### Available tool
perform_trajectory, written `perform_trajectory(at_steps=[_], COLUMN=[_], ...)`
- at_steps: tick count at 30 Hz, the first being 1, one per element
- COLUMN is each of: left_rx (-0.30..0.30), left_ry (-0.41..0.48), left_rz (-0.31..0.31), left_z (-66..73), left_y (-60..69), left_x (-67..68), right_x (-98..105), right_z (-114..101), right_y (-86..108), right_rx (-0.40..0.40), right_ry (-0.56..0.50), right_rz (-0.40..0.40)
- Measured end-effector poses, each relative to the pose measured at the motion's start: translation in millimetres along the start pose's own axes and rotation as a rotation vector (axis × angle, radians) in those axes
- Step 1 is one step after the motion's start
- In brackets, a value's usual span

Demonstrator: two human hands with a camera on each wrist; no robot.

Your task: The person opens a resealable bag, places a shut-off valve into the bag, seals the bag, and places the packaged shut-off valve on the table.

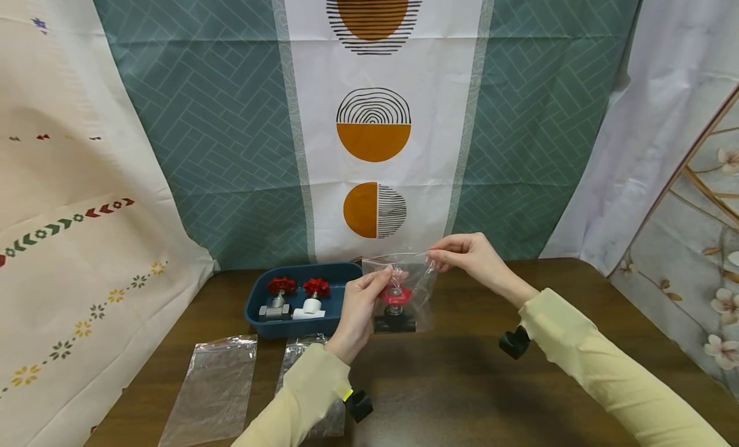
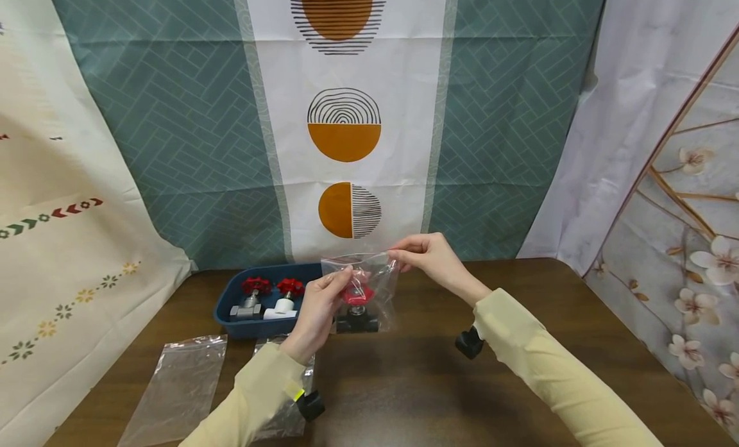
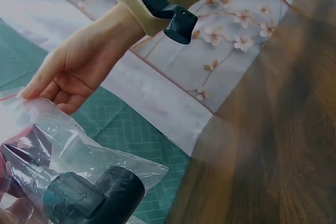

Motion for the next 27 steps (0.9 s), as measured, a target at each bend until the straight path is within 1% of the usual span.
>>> perform_trajectory(at_steps=[2, 5, 8, 12, 15, 16, 20, 23, 27], left_rx=[0.001, 0.006, 0.0, 0.0, 0.0, -0.003, -0.019, -0.029, -0.027], left_ry=[-0.001, -0.014, -0.027, -0.03, -0.032, -0.034, -0.045, -0.046, -0.049], left_rz=[-0.004, -0.007, -0.017, -0.023, -0.021, -0.023, -0.024, -0.03, -0.047], left_z=[6.4, 15.0, 19.9, 10.0, 0.3, -1.0, -2.8, -3.2, -3.5], left_y=[2.8, 6.3, 7.8, 2.9, -1.2, -1.8, -2.8, -2.8, -2.5], left_x=[-2.4, -5.9, -8.1, -4.9, -1.5, -1.1, -0.1, 0.2, 0.3], right_x=[0, 0, -1, -3, -1, 0, 3, 3, 2], right_z=[-1, -4, -14, -22, -13, -9, 3, 4, 4], right_y=[-0.2, 0.5, 4.3, 8.3, 6.3, 5.4, 1.8, 1.1, 1.1], right_rx=[0.011, -0.001, -0.011, -0.009, -0.008, -0.01, -0.001, 0.011, 0.014], right_ry=[0.008, 0.026, 0.049, 0.05, 0.033, 0.029, 0.025, 0.016, 0.001], right_rz=[0.004, 0.024, 0.045, 0.062, 0.07, 0.073, 0.078, 0.076, 0.07])
Point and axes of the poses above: each hand's wrist, its own y-axis away from the middle knuckle, its own x-axis out of the back of the hand, z = x × y, the point moved 5 cm from there along -y, towards the middle knuckle, and after that the axes turned 7 degrees about -x, right-handed, at the moved point
